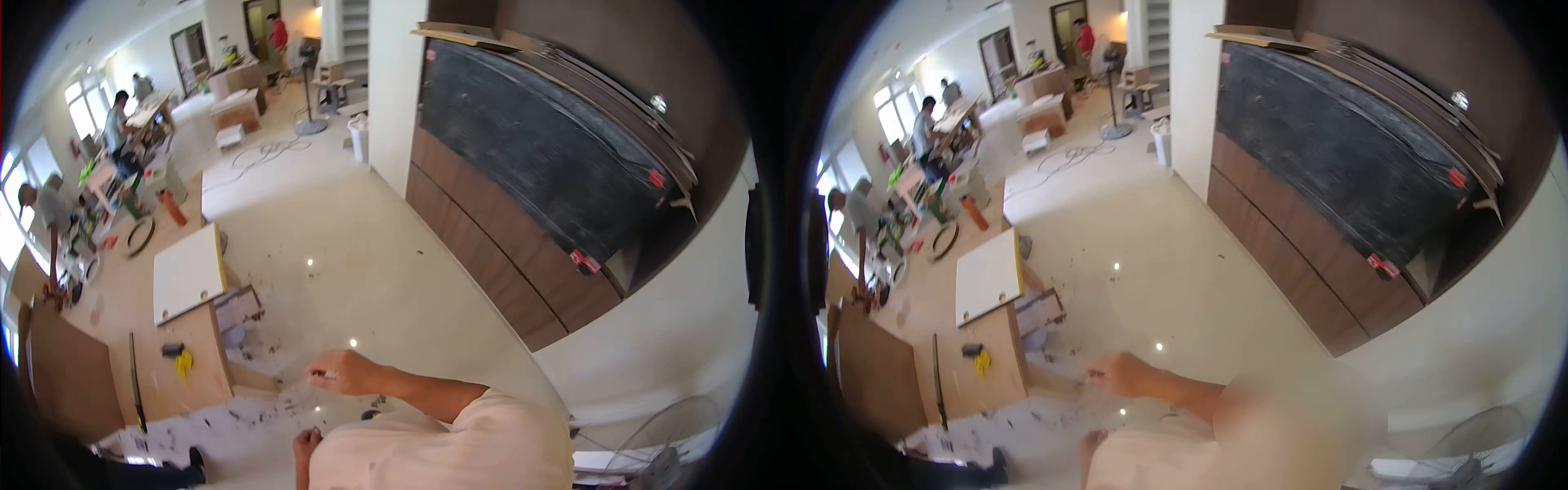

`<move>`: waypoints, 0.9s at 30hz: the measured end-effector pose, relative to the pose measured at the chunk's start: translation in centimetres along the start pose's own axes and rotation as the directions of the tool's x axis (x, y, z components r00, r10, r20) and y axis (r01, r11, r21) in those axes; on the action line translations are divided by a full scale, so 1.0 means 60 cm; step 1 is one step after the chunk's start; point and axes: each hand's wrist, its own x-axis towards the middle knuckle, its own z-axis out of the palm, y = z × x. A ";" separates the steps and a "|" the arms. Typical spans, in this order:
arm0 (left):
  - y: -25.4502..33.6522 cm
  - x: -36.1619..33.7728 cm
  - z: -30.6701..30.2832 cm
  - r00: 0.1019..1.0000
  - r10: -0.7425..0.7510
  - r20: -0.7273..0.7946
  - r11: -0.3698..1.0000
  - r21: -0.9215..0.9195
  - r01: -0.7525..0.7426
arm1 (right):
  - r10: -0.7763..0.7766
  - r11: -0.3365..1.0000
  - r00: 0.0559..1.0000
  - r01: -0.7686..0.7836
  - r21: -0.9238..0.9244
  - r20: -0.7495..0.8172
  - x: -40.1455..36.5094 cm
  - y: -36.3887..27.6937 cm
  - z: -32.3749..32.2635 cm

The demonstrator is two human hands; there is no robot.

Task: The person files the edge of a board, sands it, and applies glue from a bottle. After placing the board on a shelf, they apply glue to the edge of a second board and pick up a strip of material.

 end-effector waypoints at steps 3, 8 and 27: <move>-0.035 0.029 0.000 0.998 0.051 0.031 0.997 0.055 -0.052 | 0.036 0.999 0.994 -0.040 -0.034 -0.101 -0.018 0.010 -0.003; 0.000 0.044 -0.039 0.987 0.038 0.154 0.997 0.065 -0.048 | 0.128 0.991 0.952 -0.111 0.075 -0.278 -0.024 -0.031 0.000; -0.088 0.042 -0.147 0.966 -0.219 0.136 0.873 -0.415 0.257 | 0.106 0.990 0.950 -0.073 0.122 -0.294 0.131 -0.097 0.042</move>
